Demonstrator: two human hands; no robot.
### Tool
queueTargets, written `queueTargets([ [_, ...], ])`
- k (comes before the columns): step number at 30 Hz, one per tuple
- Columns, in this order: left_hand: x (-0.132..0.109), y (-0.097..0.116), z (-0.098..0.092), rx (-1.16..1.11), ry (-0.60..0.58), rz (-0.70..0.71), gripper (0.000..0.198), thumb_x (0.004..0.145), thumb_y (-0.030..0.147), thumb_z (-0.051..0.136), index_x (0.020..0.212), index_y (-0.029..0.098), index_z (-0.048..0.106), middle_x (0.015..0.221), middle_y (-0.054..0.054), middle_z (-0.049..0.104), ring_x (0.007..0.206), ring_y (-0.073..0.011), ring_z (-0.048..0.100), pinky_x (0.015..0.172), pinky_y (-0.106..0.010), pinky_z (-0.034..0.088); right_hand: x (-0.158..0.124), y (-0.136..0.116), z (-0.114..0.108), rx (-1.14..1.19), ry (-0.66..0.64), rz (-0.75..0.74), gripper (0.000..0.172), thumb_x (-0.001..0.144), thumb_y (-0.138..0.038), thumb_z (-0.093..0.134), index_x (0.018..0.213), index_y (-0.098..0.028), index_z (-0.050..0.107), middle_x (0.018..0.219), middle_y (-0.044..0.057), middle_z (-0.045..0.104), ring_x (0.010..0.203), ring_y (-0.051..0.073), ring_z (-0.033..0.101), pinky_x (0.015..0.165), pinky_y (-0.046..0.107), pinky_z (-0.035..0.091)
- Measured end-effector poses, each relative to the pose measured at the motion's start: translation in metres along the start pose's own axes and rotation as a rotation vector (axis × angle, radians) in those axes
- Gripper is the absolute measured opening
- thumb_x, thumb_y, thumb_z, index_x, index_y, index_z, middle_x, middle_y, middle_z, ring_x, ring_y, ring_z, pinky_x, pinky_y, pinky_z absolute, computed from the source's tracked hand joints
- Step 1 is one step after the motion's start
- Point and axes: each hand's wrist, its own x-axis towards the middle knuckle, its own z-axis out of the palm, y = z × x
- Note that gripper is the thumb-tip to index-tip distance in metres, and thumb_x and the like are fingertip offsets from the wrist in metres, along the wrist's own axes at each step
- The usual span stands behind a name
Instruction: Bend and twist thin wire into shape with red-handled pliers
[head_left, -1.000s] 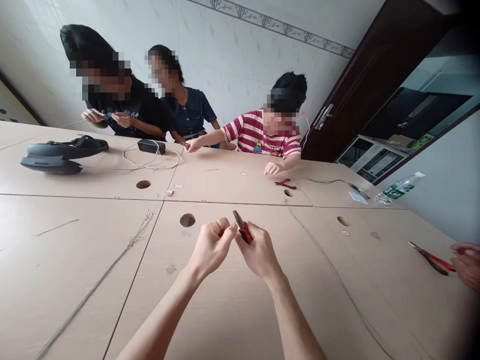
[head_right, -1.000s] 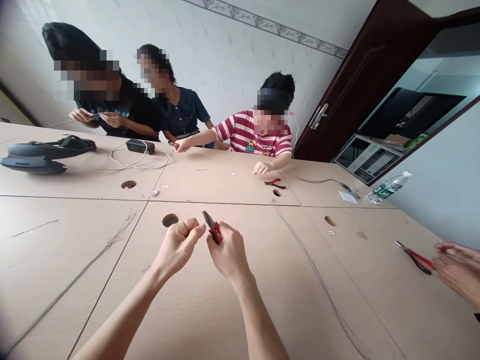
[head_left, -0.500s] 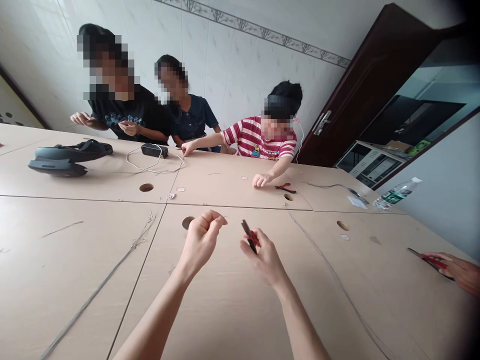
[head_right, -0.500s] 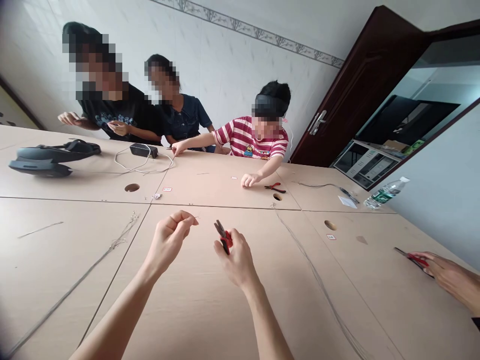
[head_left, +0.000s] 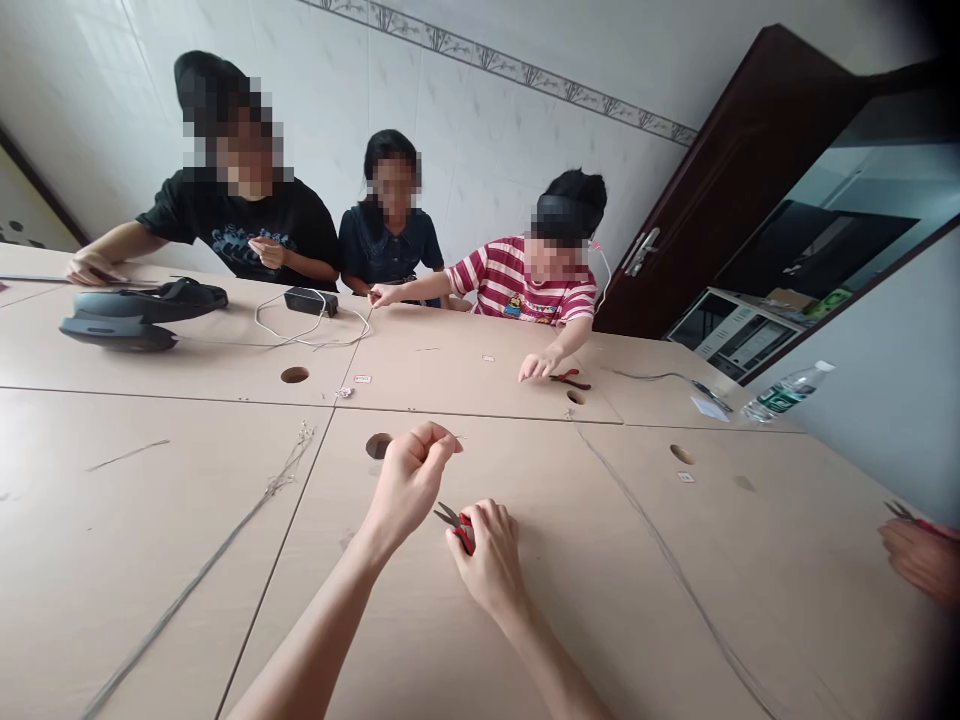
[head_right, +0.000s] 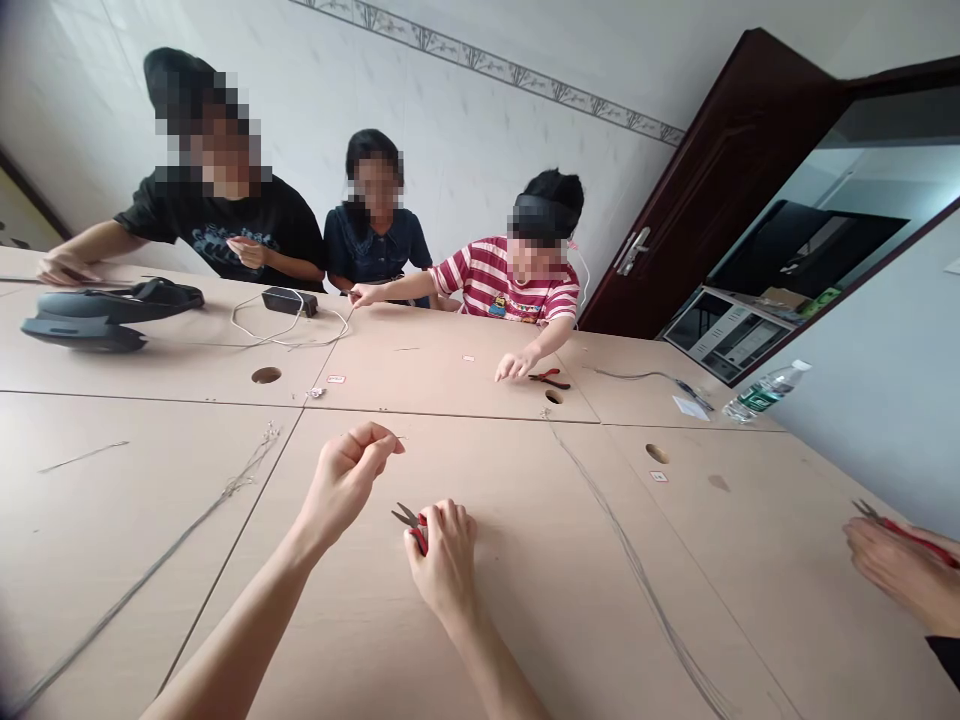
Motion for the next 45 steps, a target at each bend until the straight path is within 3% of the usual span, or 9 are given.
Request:
queueTargets([
  [11, -0.002, 0.001, 0.002, 0.022, -0.021, -0.009, 0.022, 0.087, 0.031, 0.049, 0.073, 0.018, 0.059, 0.053, 0.007, 0.027, 0.047, -0.0086, 0.021, 0.044, -0.022, 0.019, 0.002, -0.003, -0.004, 0.069, -0.017, 0.041, 0.018, 0.077, -0.03, 0.071, 0.088, -0.022, 0.058, 0.089, 0.003, 0.06, 0.087, 0.024, 0.055, 0.083, 0.039, 0.039],
  [14, -0.004, 0.003, 0.003, 0.021, -0.014, 0.013, 0.023, 0.087, 0.032, 0.049, 0.072, 0.018, 0.059, 0.054, 0.007, 0.028, 0.049, -0.0094, 0.023, 0.045, -0.022, 0.021, 0.008, -0.007, -0.017, 0.312, -0.001, 0.12, 0.02, 0.078, -0.036, 0.071, 0.089, -0.023, 0.061, 0.092, 0.004, 0.063, 0.093, 0.025, 0.057, 0.088, 0.041, 0.04],
  [18, -0.007, 0.005, 0.007, 0.004, -0.02, 0.036, 0.026, 0.089, 0.038, 0.05, 0.076, 0.018, 0.06, 0.055, 0.006, 0.027, 0.051, -0.0105, 0.026, 0.048, -0.023, 0.022, 0.024, -0.021, -0.051, 0.508, 0.06, 0.194, 0.021, 0.094, -0.041, 0.05, 0.092, -0.023, 0.06, 0.1, 0.005, 0.066, 0.099, 0.021, 0.06, 0.089, 0.037, 0.044],
  [22, -0.009, 0.005, 0.012, -0.109, -0.129, 0.017, 0.026, 0.09, 0.037, 0.05, 0.075, 0.018, 0.058, 0.054, 0.007, 0.028, 0.051, -0.0096, 0.023, 0.049, -0.023, 0.022, 0.041, -0.043, -0.086, 0.906, 0.097, 0.242, 0.023, 0.092, -0.041, 0.055, 0.099, -0.023, 0.067, 0.107, 0.005, 0.068, 0.105, 0.021, 0.061, 0.091, 0.035, 0.045],
  [28, -0.011, 0.009, 0.018, -0.314, -0.234, -0.067, 0.027, 0.091, 0.034, 0.047, 0.071, 0.017, 0.053, 0.053, 0.009, 0.025, 0.05, -0.0081, 0.015, 0.047, -0.023, 0.017, 0.048, -0.058, -0.098, 1.255, 0.107, 0.31, 0.014, 0.086, -0.036, 0.065, 0.09, -0.024, 0.073, 0.098, 0.003, 0.071, 0.101, 0.02, 0.063, 0.088, 0.034, 0.047],
  [34, -0.012, 0.011, 0.02, -0.304, -0.232, -0.064, 0.028, 0.089, 0.036, 0.049, 0.07, 0.016, 0.054, 0.052, 0.009, 0.025, 0.049, -0.0076, 0.016, 0.047, -0.024, 0.016, 0.048, -0.057, -0.094, 1.284, 0.147, 0.367, 0.015, 0.083, -0.036, 0.068, 0.085, -0.022, 0.071, 0.094, 0.004, 0.072, 0.098, 0.021, 0.063, 0.087, 0.034, 0.047],
  [39, -0.013, 0.011, 0.02, -0.283, -0.216, -0.071, 0.026, 0.088, 0.038, 0.049, 0.073, 0.017, 0.055, 0.052, 0.009, 0.027, 0.048, -0.0077, 0.017, 0.047, -0.023, 0.017, 0.048, -0.054, -0.093, 1.176, 0.256, 0.426, 0.038, 0.079, -0.04, 0.071, 0.113, -0.025, 0.062, 0.111, 0.006, 0.063, 0.096, 0.019, 0.061, 0.085, 0.036, 0.049],
  [42, -0.013, 0.011, 0.02, -0.253, -0.217, -0.061, 0.026, 0.088, 0.038, 0.049, 0.074, 0.017, 0.055, 0.053, 0.009, 0.027, 0.049, -0.008, 0.019, 0.048, -0.023, 0.018, 0.047, -0.054, -0.094, 0.998, 0.392, 0.329, 0.04, 0.08, -0.037, 0.07, 0.117, -0.027, 0.058, 0.119, 0.007, 0.057, 0.1, 0.019, 0.056, 0.087, 0.037, 0.048],
  [45, -0.013, 0.01, 0.021, -0.234, -0.224, -0.047, 0.027, 0.088, 0.038, 0.049, 0.073, 0.017, 0.054, 0.054, 0.008, 0.026, 0.049, -0.0081, 0.02, 0.048, -0.023, 0.019, 0.048, -0.055, -0.096, 0.91, 0.397, 0.226, 0.027, 0.083, -0.035, 0.066, 0.108, -0.026, 0.062, 0.116, 0.007, 0.058, 0.099, 0.019, 0.056, 0.088, 0.038, 0.047],
])
